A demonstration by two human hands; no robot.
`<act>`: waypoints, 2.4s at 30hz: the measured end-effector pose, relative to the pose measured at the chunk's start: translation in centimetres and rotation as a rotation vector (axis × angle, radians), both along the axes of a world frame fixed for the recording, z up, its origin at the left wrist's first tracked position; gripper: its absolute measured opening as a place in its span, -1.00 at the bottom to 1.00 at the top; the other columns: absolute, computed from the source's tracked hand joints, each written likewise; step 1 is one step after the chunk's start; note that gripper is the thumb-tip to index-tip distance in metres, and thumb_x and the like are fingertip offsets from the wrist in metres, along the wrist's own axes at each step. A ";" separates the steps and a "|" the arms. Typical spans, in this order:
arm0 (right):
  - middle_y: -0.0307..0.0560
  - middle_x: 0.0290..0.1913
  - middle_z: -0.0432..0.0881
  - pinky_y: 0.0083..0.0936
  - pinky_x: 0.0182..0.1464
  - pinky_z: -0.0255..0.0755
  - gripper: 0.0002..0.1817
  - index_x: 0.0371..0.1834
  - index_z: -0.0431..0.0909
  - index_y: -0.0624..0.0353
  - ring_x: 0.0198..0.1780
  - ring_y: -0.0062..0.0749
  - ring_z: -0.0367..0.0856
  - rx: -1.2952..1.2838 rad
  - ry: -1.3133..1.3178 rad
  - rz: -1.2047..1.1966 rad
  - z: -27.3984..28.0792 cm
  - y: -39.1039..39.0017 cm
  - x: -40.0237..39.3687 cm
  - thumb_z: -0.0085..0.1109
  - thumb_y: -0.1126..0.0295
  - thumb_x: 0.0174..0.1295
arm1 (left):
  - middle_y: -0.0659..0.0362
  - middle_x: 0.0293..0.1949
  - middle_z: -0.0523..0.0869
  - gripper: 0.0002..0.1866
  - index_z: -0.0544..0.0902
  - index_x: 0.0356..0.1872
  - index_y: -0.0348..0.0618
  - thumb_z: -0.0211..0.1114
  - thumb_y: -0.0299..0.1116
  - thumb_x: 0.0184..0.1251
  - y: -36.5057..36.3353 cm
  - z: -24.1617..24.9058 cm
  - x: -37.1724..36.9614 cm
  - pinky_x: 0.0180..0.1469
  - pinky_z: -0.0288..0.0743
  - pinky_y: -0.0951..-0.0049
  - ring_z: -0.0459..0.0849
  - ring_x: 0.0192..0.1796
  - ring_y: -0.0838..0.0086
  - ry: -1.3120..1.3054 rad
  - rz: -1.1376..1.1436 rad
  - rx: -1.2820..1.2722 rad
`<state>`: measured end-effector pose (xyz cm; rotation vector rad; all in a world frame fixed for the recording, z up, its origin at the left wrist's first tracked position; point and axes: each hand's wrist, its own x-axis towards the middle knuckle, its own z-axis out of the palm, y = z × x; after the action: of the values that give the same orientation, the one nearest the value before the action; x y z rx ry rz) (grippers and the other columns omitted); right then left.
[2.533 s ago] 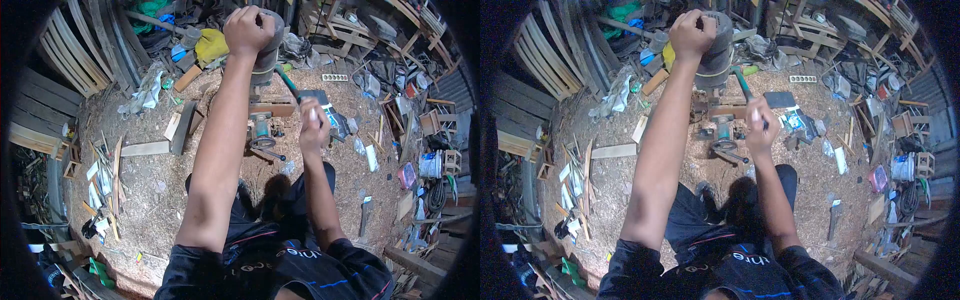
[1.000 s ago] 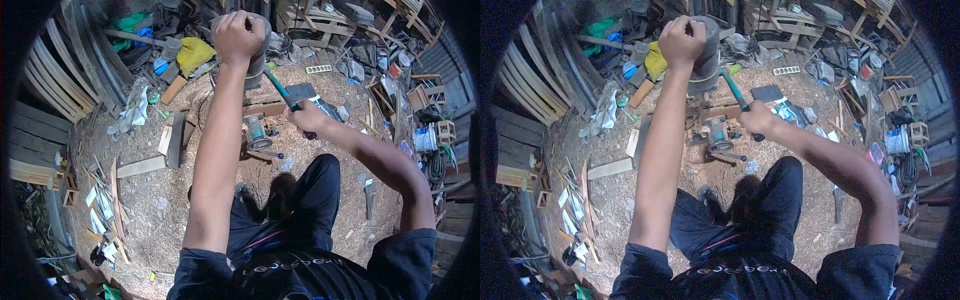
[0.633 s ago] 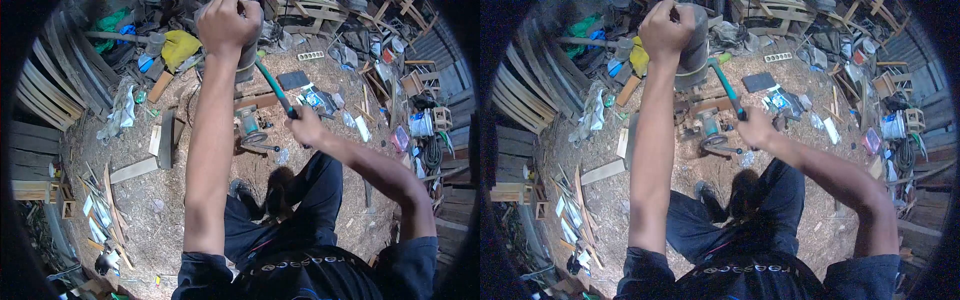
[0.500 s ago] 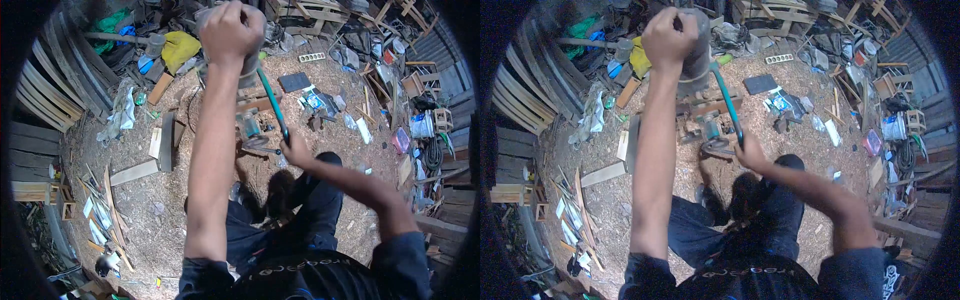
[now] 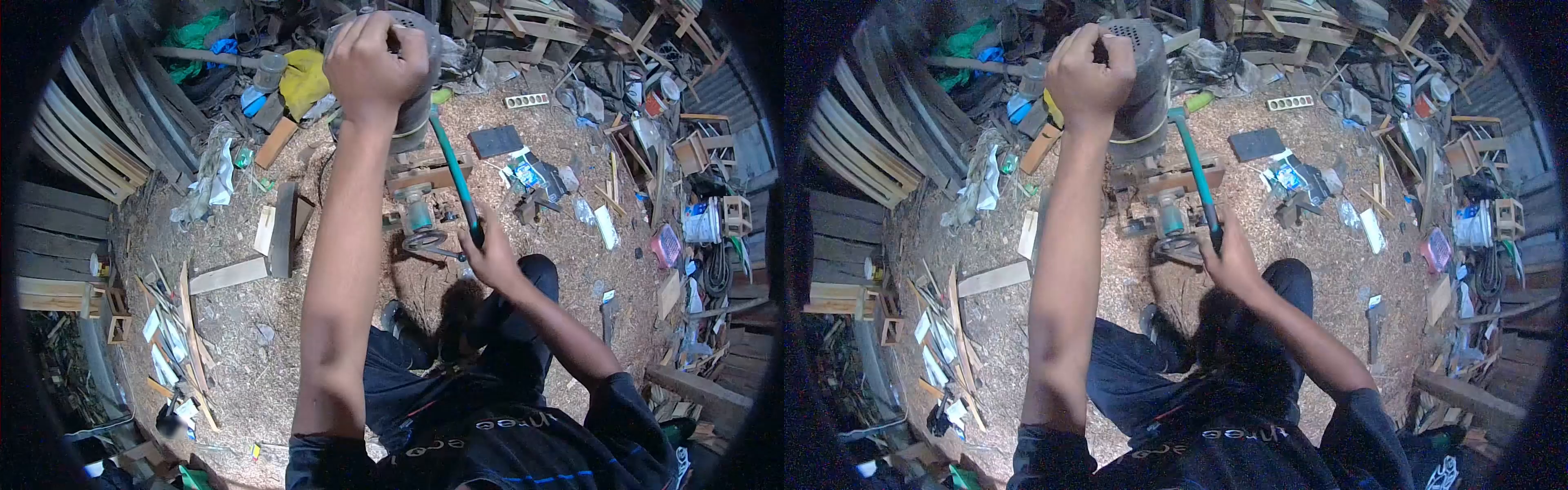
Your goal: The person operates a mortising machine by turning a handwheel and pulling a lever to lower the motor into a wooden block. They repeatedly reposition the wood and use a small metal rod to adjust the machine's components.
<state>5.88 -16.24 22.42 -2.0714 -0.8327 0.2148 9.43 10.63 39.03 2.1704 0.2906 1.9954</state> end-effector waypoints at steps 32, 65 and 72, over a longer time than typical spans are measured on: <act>0.38 -0.25 0.68 -0.19 -0.05 0.54 -0.62 -0.11 0.70 0.31 -0.10 0.17 0.71 0.337 -0.263 -0.122 12.1 27.5 27.2 0.27 0.16 0.30 | -0.05 -0.51 0.62 -0.84 0.56 -0.55 -0.24 0.17 -0.37 0.11 -0.4 7.5 -0.3 -0.32 0.51 0.15 0.63 -0.39 0.00 0.038 -0.067 -0.026; 0.66 0.24 0.33 -0.12 0.28 0.37 -0.20 0.38 0.13 0.54 0.30 0.37 0.37 -0.565 0.340 0.205 -27.3 -4.2 2.0 0.23 0.21 0.22 | -0.22 0.44 0.25 -0.32 0.17 0.45 -0.35 0.13 -0.47 0.30 -11.1 -29.4 -15.6 0.49 0.12 0.04 0.19 0.49 -0.14 0.845 -0.126 -0.628; 0.90 0.43 -0.39 -0.18 0.57 -0.12 0.21 0.42 -0.51 0.71 0.53 0.61 -0.32 -0.561 0.368 0.324 -32.0 -4.9 0.3 0.23 0.06 0.23 | -0.13 0.59 -0.15 0.01 -0.33 0.56 -0.26 0.19 -0.38 0.25 -15.6 -34.2 -16.7 0.53 0.10 0.20 -0.02 0.59 0.01 1.254 -0.192 -0.921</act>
<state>6.18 -21.17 -9.63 -2.2789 -0.9428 1.0771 -7.28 -4.94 4.86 2.2258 0.8592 0.0378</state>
